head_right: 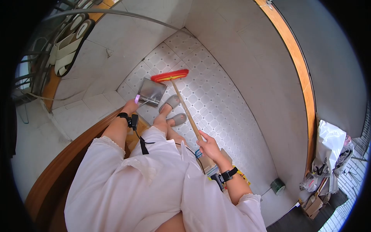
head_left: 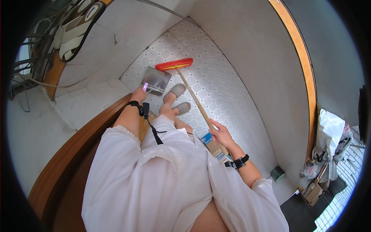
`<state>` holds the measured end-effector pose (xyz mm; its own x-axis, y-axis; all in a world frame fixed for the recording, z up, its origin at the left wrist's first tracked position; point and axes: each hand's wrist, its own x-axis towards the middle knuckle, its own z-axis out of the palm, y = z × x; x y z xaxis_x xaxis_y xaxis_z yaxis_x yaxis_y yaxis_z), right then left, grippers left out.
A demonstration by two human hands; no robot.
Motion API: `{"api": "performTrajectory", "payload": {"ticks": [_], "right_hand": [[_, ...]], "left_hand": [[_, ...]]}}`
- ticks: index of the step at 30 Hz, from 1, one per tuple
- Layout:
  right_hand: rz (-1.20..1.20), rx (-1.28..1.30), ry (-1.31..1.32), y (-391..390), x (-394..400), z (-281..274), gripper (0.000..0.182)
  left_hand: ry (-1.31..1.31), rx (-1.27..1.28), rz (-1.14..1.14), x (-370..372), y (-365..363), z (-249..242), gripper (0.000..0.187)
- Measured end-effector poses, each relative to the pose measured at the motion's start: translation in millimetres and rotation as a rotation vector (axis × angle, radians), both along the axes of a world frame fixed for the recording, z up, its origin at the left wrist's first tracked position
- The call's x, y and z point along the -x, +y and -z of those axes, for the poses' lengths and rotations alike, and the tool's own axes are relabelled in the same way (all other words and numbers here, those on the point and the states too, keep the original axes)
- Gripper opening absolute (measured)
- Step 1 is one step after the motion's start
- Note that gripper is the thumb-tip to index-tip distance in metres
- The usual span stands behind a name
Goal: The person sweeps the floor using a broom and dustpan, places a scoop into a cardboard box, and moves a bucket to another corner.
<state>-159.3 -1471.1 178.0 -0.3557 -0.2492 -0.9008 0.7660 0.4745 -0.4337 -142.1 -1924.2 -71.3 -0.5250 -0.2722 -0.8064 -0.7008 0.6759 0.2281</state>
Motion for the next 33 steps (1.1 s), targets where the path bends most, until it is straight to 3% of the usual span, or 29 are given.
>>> {"api": "performTrajectory", "payload": {"ticks": [4, 9, 16, 18, 19, 21, 24, 27, 33], "right_hand": [[0.056, -0.019, -0.011, 5.0, -0.9, -43.9, 0.057], [0.183, 0.022, 0.063, 19.7, -7.3, -52.9, 0.061], [0.288, -0.134, 0.244, 66.7, 19.1, 14.7, 0.059], [0.075, -0.392, 0.269, 91.7, 8.1, 32.8, 0.053], [0.114, -0.411, 0.268, 111.6, -10.1, 54.8, 0.053], [-0.21, -0.749, 0.414, 156.8, -59.2, 93.0, 0.05], [-0.128, -0.804, 0.209, 179.2, -112.9, 48.0, 0.049], [-0.027, -0.802, 0.082, 185.2, -180.6, 38.5, 0.048], [0.176, -0.768, 0.114, 156.2, -312.3, 26.7, 0.049]], "left_hand": [[-0.022, -0.006, 0.097, 10.0, 10.8, 3.6, 0.033], [0.033, -0.026, 0.001, 27.0, 31.6, -7.8, 0.036], [0.065, 0.036, 0.182, 42.4, 38.9, 3.5, 0.035], [0.062, 0.021, 0.176, 41.5, 44.2, -4.3, 0.031], [0.04, 0.008, 0.16, 45.1, 50.4, -21.2, 0.03], [0.016, -0.007, 0.12, 45.9, 54.7, -31.1, 0.028], [0.031, -0.034, 0.198, 43.0, 43.8, -8.6, 0.031], [0.052, -0.01, 0.28, 58.2, 62.0, -25.8, 0.032], [0.121, 0.006, 0.332, 90.5, 104.5, -51.9, 0.035]]}}
